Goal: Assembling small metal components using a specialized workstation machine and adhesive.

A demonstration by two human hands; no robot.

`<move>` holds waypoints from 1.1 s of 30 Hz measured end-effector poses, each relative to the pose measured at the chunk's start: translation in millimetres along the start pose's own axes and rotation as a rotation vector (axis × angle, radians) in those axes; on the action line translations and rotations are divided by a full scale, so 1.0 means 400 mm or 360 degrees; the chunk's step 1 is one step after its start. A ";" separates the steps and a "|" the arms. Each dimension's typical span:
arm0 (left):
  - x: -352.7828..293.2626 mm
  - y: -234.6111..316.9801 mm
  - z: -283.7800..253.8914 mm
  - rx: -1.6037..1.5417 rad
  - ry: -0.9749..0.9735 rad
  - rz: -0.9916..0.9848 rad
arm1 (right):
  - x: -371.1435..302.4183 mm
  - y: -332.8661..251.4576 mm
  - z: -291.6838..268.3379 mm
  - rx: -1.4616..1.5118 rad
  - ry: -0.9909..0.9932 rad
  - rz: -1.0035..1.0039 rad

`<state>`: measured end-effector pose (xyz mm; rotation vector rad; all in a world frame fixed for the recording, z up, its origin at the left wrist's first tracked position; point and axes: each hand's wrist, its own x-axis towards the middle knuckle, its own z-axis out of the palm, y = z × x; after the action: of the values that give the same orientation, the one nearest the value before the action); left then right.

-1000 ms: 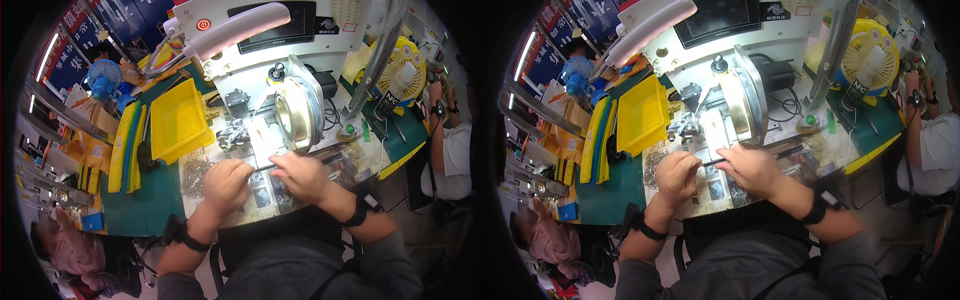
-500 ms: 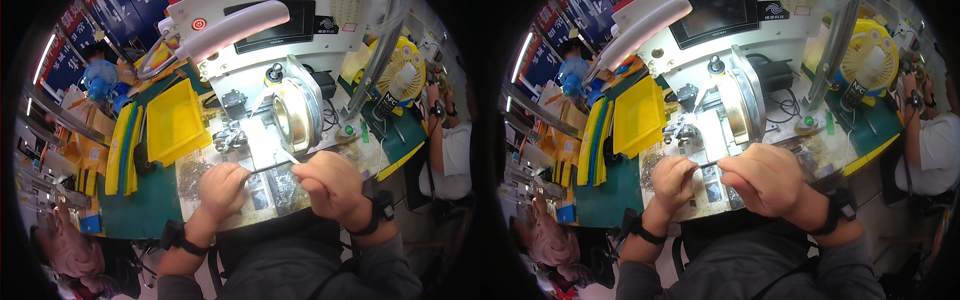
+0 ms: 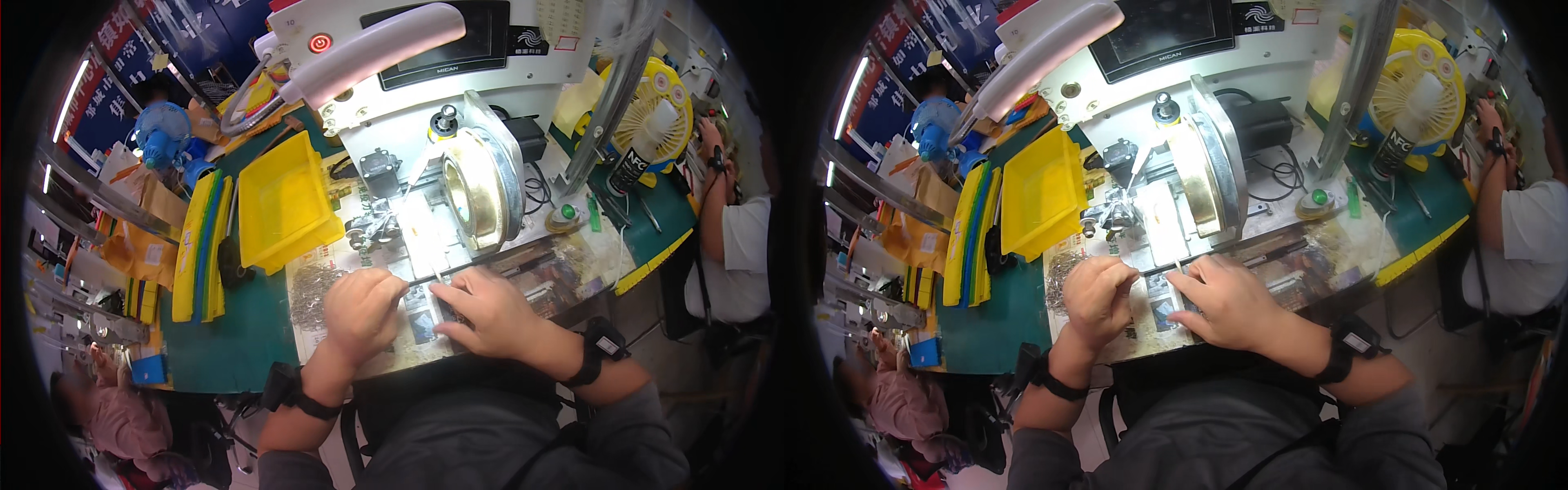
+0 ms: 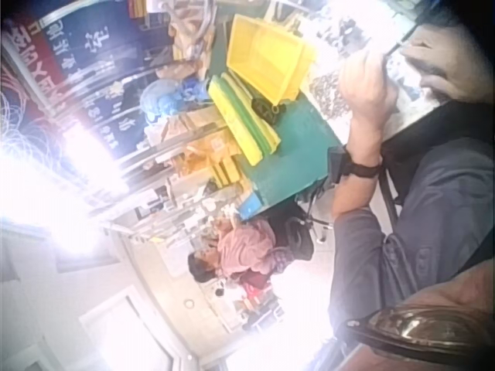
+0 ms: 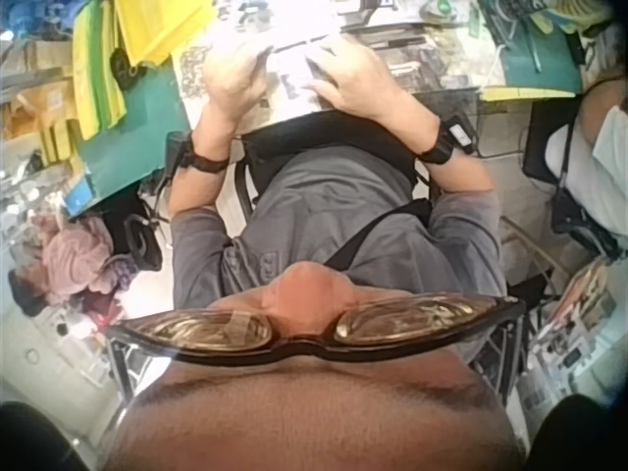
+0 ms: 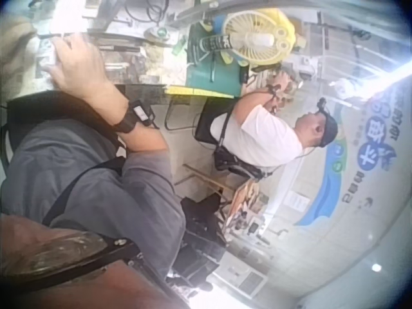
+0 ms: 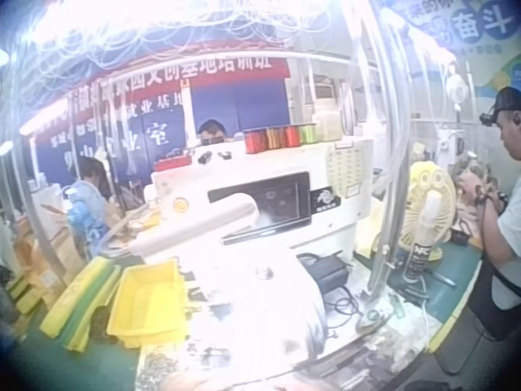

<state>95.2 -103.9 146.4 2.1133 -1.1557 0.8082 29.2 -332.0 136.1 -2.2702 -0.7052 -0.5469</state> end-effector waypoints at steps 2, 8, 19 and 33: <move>-0.002 -0.002 0.000 -0.0016 -0.0002 0.0023 | -0.016 0.006 -0.030 -0.0030 -0.0150 0.0077; -0.001 0.001 -0.003 -0.0019 -0.0032 -0.0014 | -0.094 0.141 -0.171 -0.0527 0.0407 0.0199; 0.017 0.012 -0.034 -0.0006 -0.0042 0.0002 | -0.110 0.193 -0.176 -0.0812 0.0204 0.0500; 0.050 0.020 -0.138 -0.0318 0.0008 -0.0198 | -0.114 0.192 -0.169 -0.0760 0.0241 0.0409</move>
<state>84.5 -77.0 198.3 1.9942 -1.0448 0.6142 29.7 -442.9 118.9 -2.6665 -0.2124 -0.8174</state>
